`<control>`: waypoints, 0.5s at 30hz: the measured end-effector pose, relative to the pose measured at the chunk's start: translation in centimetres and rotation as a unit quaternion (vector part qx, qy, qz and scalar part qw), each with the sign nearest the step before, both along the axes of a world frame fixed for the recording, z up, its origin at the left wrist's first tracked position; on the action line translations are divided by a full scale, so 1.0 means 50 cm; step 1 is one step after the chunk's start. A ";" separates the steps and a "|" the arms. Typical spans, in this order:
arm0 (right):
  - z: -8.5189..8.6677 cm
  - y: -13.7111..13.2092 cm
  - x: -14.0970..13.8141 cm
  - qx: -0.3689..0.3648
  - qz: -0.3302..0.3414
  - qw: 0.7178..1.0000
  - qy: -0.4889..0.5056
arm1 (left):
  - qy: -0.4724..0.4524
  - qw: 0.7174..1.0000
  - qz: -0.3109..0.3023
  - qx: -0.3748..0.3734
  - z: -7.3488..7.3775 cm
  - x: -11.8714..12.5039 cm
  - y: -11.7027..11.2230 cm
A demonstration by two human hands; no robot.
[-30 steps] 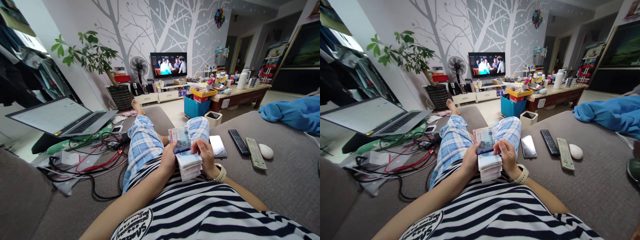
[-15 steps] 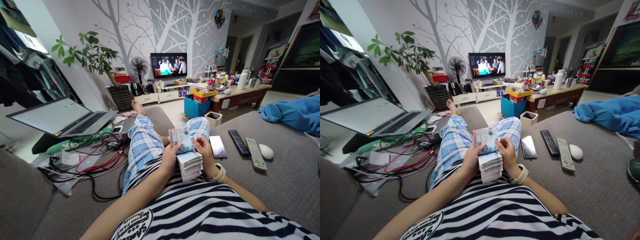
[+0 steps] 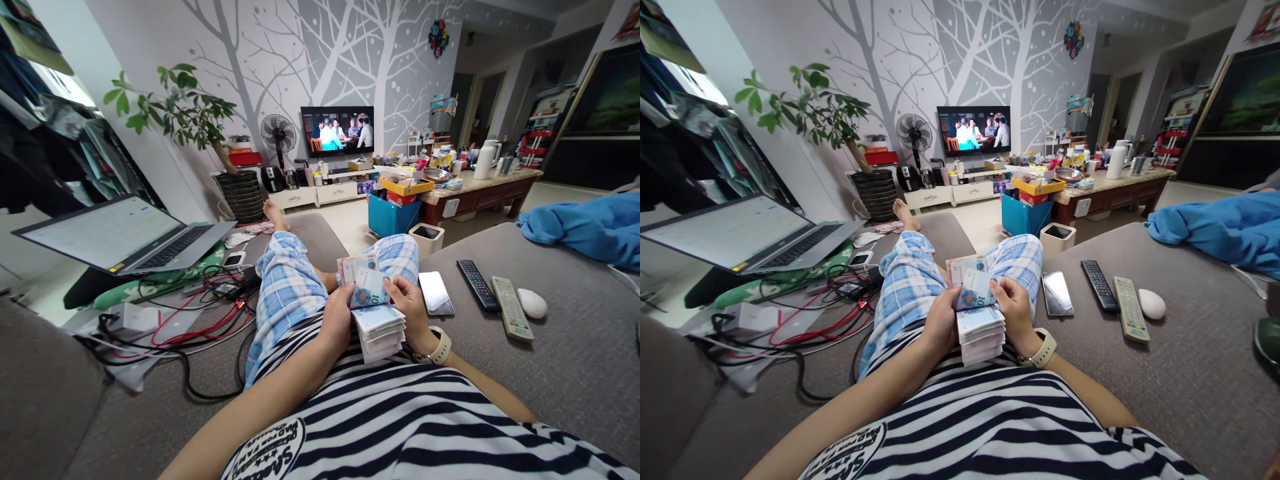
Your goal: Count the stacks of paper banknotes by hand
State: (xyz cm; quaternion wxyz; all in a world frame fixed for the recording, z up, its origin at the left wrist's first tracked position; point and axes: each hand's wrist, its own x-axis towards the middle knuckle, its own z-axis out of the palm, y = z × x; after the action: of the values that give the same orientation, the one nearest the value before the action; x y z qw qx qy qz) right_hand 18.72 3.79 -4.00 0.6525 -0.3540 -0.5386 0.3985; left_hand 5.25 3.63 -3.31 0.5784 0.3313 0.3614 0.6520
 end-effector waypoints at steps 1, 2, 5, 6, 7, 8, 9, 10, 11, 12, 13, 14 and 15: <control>0.001 -0.001 0.000 0.003 0.001 1.000 0.001 | 0.002 1.000 0.005 0.000 -0.002 -0.001 0.002; 0.002 -0.002 0.000 0.006 0.003 1.000 0.003 | 0.002 1.000 0.008 -0.001 -0.003 -0.002 0.004; 0.006 -0.006 0.000 0.013 0.009 1.000 0.010 | -0.001 1.000 0.008 -0.006 -0.005 -0.004 0.006; 0.007 -0.007 0.000 0.014 0.012 1.000 0.013 | 0.001 1.000 0.009 -0.006 -0.005 -0.004 0.006; 0.008 -0.008 0.000 0.016 0.014 1.000 0.015 | 0.005 1.000 0.010 -0.006 -0.005 -0.005 0.005; 0.009 -0.009 0.000 0.018 0.017 1.000 0.016 | 0.008 1.000 0.011 -0.006 -0.005 -0.005 0.005; 0.009 -0.010 0.000 0.019 0.019 0.999 0.018 | 0.012 1.000 0.010 -0.006 -0.005 -0.006 0.005; 0.010 -0.010 0.000 0.019 0.021 0.999 0.021 | 0.014 1.000 0.009 -0.005 -0.005 -0.006 0.005; 0.010 -0.011 0.000 0.019 0.022 0.999 0.023 | 0.016 1.000 0.007 -0.005 -0.005 -0.007 0.005; 0.011 -0.011 0.000 0.018 0.023 0.999 0.025 | 0.017 1.000 0.006 -0.003 -0.005 -0.007 0.006; 0.011 -0.011 0.000 0.018 0.024 0.999 0.025 | 0.018 1.000 0.006 -0.001 -0.006 -0.007 0.006; 0.011 -0.011 0.000 0.017 0.024 0.999 0.026 | 0.019 1.000 0.006 0.001 -0.006 -0.007 0.007; 0.011 -0.011 0.001 0.018 0.024 0.999 0.026 | 0.018 1.000 0.006 0.002 -0.006 -0.007 0.008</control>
State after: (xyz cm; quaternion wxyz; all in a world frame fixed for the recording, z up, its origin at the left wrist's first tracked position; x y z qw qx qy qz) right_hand 18.75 3.26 -3.44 0.6626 -0.3185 -0.5371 0.4135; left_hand 4.88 4.02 -3.60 0.5672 0.3419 0.3725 0.6501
